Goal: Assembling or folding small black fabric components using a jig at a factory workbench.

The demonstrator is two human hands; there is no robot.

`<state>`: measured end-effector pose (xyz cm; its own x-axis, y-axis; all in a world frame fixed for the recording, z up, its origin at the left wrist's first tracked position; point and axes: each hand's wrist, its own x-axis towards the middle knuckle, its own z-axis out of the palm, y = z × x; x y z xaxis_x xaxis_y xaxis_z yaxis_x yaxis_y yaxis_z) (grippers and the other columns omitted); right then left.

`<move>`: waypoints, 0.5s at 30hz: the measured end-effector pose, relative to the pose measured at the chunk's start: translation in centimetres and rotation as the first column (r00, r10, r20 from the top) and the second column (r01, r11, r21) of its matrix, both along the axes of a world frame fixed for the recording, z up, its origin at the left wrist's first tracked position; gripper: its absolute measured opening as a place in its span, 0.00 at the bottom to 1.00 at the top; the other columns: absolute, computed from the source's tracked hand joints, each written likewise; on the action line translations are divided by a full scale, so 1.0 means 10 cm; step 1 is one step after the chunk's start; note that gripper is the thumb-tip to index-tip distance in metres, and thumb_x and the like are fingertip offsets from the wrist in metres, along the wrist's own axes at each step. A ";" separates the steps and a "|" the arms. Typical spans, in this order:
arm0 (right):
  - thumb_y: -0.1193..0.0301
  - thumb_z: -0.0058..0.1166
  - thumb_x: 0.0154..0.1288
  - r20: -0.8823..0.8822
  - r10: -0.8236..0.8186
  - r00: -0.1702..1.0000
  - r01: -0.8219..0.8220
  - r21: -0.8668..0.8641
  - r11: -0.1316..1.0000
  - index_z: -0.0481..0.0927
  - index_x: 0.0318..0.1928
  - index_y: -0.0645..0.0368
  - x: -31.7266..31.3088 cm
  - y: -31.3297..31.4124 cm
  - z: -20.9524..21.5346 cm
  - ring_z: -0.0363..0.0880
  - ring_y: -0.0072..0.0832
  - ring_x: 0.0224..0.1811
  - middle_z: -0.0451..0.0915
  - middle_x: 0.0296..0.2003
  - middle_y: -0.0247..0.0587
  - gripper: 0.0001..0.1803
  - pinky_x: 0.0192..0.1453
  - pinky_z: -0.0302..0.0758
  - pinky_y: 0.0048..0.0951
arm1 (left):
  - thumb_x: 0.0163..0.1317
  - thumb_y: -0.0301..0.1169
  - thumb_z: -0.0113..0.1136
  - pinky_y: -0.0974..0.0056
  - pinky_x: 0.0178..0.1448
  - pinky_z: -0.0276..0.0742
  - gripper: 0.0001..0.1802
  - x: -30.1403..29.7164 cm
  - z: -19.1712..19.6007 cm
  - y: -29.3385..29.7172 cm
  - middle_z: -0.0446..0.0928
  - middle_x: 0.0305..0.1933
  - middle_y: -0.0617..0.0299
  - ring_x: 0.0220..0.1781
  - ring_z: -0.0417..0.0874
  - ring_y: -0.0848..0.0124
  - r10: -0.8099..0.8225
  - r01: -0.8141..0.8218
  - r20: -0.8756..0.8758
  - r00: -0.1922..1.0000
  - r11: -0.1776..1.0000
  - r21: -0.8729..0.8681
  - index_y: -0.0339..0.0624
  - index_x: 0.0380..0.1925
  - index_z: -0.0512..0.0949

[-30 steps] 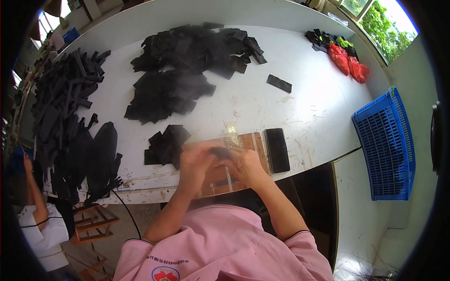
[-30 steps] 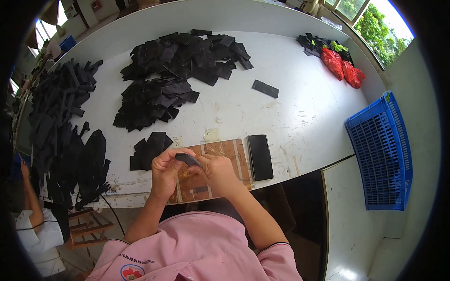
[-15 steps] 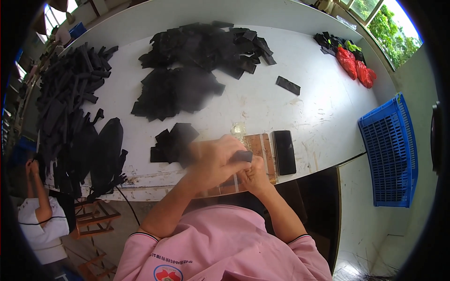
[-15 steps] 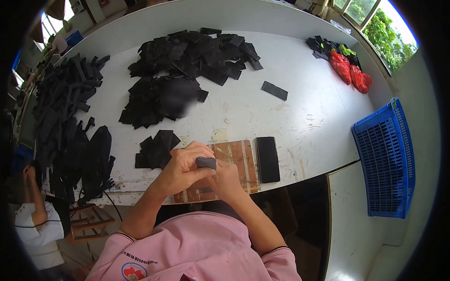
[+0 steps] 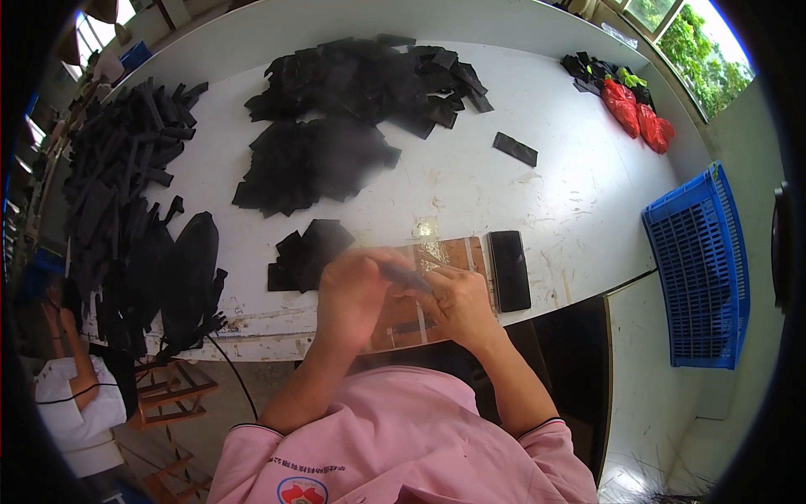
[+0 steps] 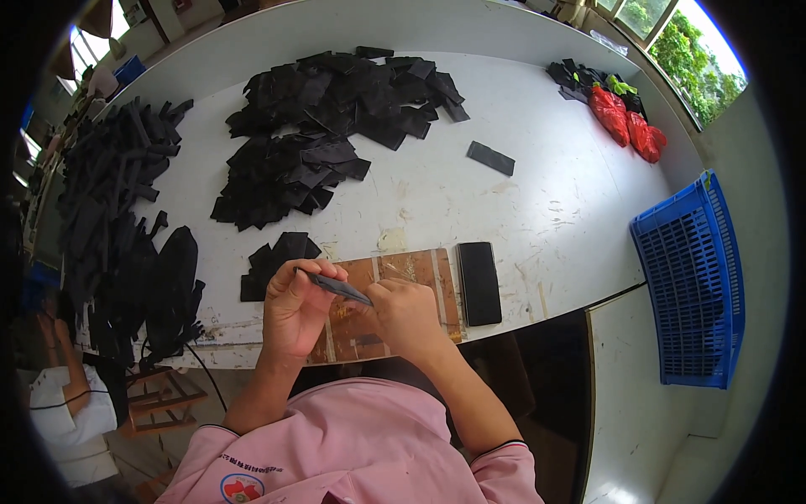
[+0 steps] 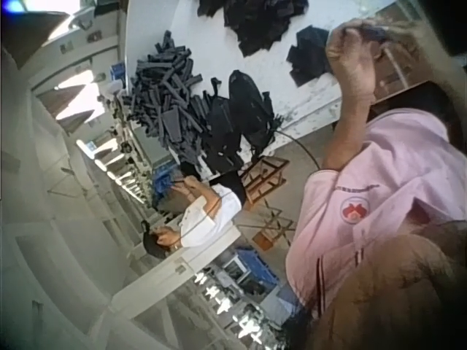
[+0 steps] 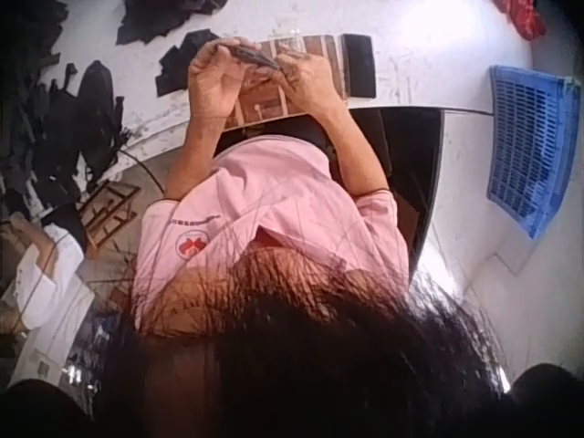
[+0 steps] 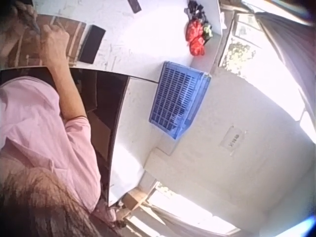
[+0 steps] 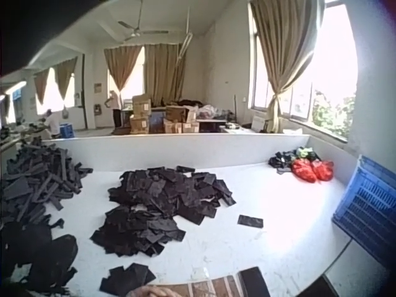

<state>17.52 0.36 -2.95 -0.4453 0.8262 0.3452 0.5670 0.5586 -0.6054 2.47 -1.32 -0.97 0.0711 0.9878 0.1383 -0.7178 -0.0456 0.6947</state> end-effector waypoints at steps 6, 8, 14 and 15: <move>0.59 0.52 0.54 0.081 -0.042 0.996 0.044 -0.020 0.999 0.73 0.21 0.57 -0.04 -0.06 -0.17 0.73 0.38 0.19 0.72 0.15 0.39 0.15 0.22 0.68 0.35 | 0.55 0.31 0.55 0.59 0.51 0.68 0.09 -0.01 -0.14 0.01 0.76 0.35 0.54 0.41 0.75 0.64 0.005 -0.014 -0.149 0.989 0.998 -0.057 0.35 0.31 0.76; 0.60 0.52 0.54 0.132 -0.018 0.991 0.023 -0.042 0.999 0.73 0.22 0.57 -0.04 -0.05 -0.12 0.73 0.38 0.19 0.72 0.15 0.40 0.14 0.22 0.68 0.35 | 0.56 0.31 0.55 0.60 0.51 0.68 0.09 -0.04 -0.15 0.00 0.76 0.35 0.53 0.41 0.76 0.64 0.036 -0.039 -0.161 0.986 0.999 -0.018 0.35 0.31 0.76; 0.63 0.53 0.53 0.079 -0.022 0.997 0.026 -0.057 0.998 0.74 0.24 0.58 -0.03 -0.02 -0.17 0.73 0.39 0.19 0.72 0.16 0.42 0.11 0.22 0.68 0.36 | 0.57 0.29 0.54 0.68 0.48 0.68 0.09 -0.03 -0.14 -0.03 0.77 0.33 0.55 0.39 0.75 0.71 0.057 -0.077 -0.207 0.977 0.993 -0.091 0.33 0.31 0.76; 0.66 0.54 0.53 0.150 0.011 0.989 0.002 -0.090 0.996 0.75 0.26 0.59 0.02 0.01 -0.14 0.72 0.41 0.18 0.72 0.16 0.42 0.10 0.22 0.67 0.36 | 0.58 0.28 0.53 0.69 0.47 0.69 0.08 -0.06 -0.18 0.00 0.77 0.33 0.56 0.38 0.75 0.73 0.034 -0.066 -0.278 0.960 0.992 -0.107 0.33 0.31 0.76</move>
<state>17.76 0.48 -4.35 -0.4905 0.8484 0.1991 0.6528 0.5090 -0.5611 1.90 -1.33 -2.75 0.0411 0.9991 0.0069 -0.4968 0.0145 0.8678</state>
